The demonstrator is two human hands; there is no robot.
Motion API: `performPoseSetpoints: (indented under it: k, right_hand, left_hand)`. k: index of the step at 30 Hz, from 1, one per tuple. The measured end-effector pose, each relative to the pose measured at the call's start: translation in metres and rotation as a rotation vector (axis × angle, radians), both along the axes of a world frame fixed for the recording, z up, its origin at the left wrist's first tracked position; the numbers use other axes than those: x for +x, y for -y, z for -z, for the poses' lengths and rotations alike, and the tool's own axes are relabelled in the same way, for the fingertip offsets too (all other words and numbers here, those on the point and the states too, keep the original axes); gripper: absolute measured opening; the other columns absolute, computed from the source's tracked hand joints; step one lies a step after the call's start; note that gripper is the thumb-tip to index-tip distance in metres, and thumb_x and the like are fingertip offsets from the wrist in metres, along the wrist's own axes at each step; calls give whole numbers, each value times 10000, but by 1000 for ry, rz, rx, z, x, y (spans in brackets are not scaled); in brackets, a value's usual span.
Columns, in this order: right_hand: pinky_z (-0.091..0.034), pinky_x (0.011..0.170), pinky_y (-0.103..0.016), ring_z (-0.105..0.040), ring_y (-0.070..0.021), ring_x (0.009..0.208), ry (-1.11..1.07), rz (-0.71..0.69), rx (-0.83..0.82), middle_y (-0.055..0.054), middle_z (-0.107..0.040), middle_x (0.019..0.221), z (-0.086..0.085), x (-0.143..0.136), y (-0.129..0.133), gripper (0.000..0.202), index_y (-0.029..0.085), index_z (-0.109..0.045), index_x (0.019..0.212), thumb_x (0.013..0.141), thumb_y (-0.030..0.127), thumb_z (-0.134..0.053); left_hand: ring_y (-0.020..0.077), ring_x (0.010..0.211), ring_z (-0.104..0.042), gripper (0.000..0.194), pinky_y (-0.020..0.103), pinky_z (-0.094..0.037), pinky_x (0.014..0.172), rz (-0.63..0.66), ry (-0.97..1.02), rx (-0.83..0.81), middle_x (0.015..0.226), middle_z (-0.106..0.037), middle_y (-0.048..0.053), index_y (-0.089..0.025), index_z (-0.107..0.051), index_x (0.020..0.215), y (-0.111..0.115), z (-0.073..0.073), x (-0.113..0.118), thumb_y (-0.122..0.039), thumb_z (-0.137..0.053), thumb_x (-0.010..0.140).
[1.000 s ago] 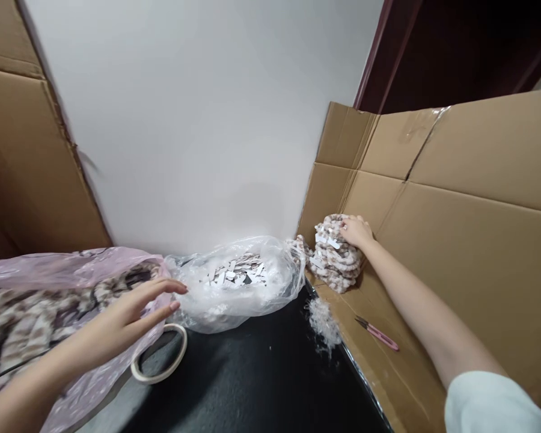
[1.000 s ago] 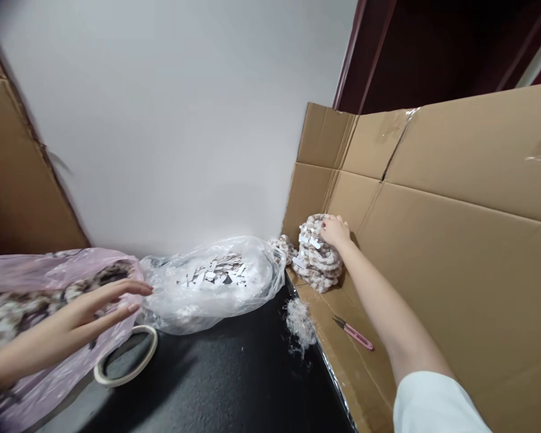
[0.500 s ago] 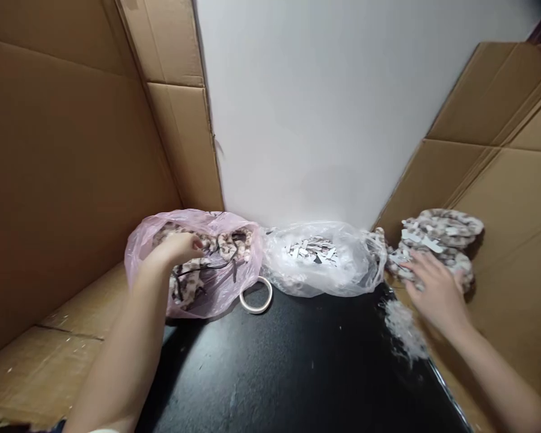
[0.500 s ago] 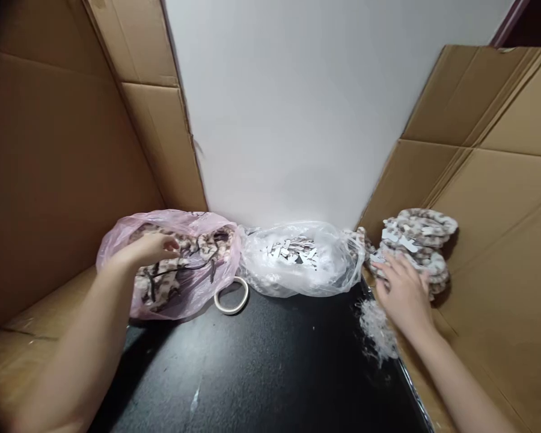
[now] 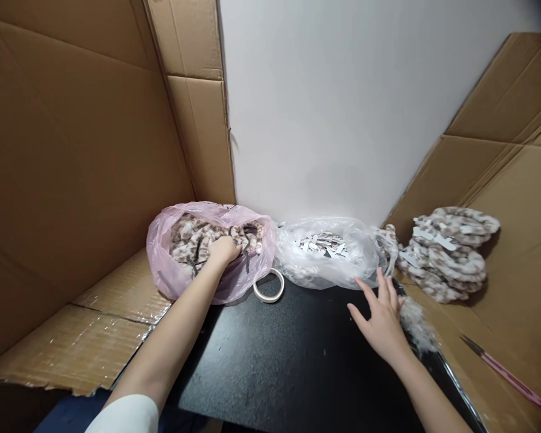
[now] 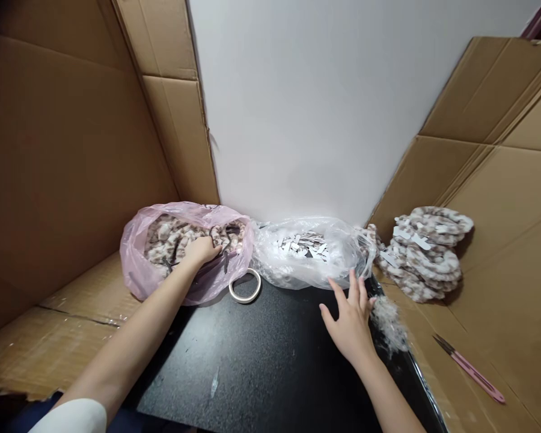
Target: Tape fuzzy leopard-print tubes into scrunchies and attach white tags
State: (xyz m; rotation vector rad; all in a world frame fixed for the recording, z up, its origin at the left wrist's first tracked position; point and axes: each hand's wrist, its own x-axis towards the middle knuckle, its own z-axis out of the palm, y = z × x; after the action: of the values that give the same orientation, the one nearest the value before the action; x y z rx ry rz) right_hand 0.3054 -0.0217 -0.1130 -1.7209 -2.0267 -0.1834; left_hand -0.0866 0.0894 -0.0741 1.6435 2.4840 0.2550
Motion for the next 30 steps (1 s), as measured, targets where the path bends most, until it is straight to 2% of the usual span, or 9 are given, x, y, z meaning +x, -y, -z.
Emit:
performPoseSetpoints:
  k: [7, 11, 15, 20, 21, 23, 24, 27, 30]
  right_hand:
    - [-217, 1033, -732, -206, -402, 1418, -112, -88, 97, -122, -250, 1545, 27, -14, 2, 348, 242, -595, 1219, 900, 313, -476]
    - [-233, 1039, -718, -268, -392, 1389, -159, -133, 177, -124, -331, 1498, 31, -14, 3, 301, 229, -622, 1153, 891, 278, -482]
    - [-291, 1044, -661, -300, -378, 1372, -215, -148, 280, -141, -370, 1465, 26, -13, 3, 269, 204, -633, 1108, 881, 256, -500]
    - [-326, 1034, -625, -386, -374, 1312, -260, -148, 379, -167, -413, 1422, 21, -11, 2, 254, 181, -632, 1086, 869, 248, -516]
    - [-333, 1032, -616, -397, -370, 1304, -266, -157, 390, -167, -422, 1413, 19, -12, 2, 255, 182, -629, 1089, 867, 242, -520]
    - [-346, 1031, -593, -412, -358, 1296, -281, -201, 412, -159, -444, 1393, 11, -16, 4, 256, 191, -625, 1097, 860, 225, -532]
    - [-357, 1029, -576, -423, -348, 1288, -293, -239, 419, -152, -460, 1379, 5, -20, 6, 258, 199, -623, 1100, 856, 215, -542]
    - [-399, 1012, -509, -490, -296, 1228, -370, -415, 363, -118, -536, 1303, -20, -38, 15, 278, 231, -605, 1124, 852, 191, -563]
    - [-409, 1020, -460, -524, -256, 1201, -505, -633, 121, -88, -582, 1262, -50, -66, 26, 299, 257, -574, 1176, 879, 221, -558]
  left_hand:
    - [402, 1125, -587, 384, 474, -459, 924, -114, 194, 121, 1127, -657, 247, -71, -673, 1017, -7, 21, 2, -357, -678, 761]
    - [259, 1034, -617, 308, 444, -503, 887, -163, 414, 237, 1129, -634, 138, -102, -620, 1093, -12, 15, -4, -313, -626, 870]
    - [217, 765, -647, 222, 273, -498, 633, -149, 715, 483, 729, -647, 91, -114, -603, 741, -10, -19, -18, -258, -519, 889]
    - [88, 415, -450, 295, 181, -407, 479, -81, 1069, 733, 464, -346, -84, -199, -394, 663, 18, -82, -29, -348, -426, 915]
    - [73, 374, -384, 318, 174, -399, 467, -33, 1166, 750, 454, -285, -98, -202, -369, 653, 27, -93, -28, -357, -415, 926]
    - [58, 345, -301, 322, 171, -367, 434, 216, 1667, 711, 463, -266, -103, -197, -369, 653, 47, -112, -23, -331, -434, 938]
    - [54, 343, -286, 332, 167, -340, 412, 303, 1811, 679, 470, -272, -98, -194, -372, 651, 58, -120, -19, -326, -422, 952]
    - [55, 346, -247, 384, 175, -299, 384, 437, 1983, 602, 476, -250, -88, -190, -372, 639, 86, -138, 1, -364, -360, 982]
    - [58, 364, -180, 415, 183, -263, 384, 485, 1952, 615, 486, -197, -80, -195, -347, 624, 102, -145, 27, -416, -353, 976]
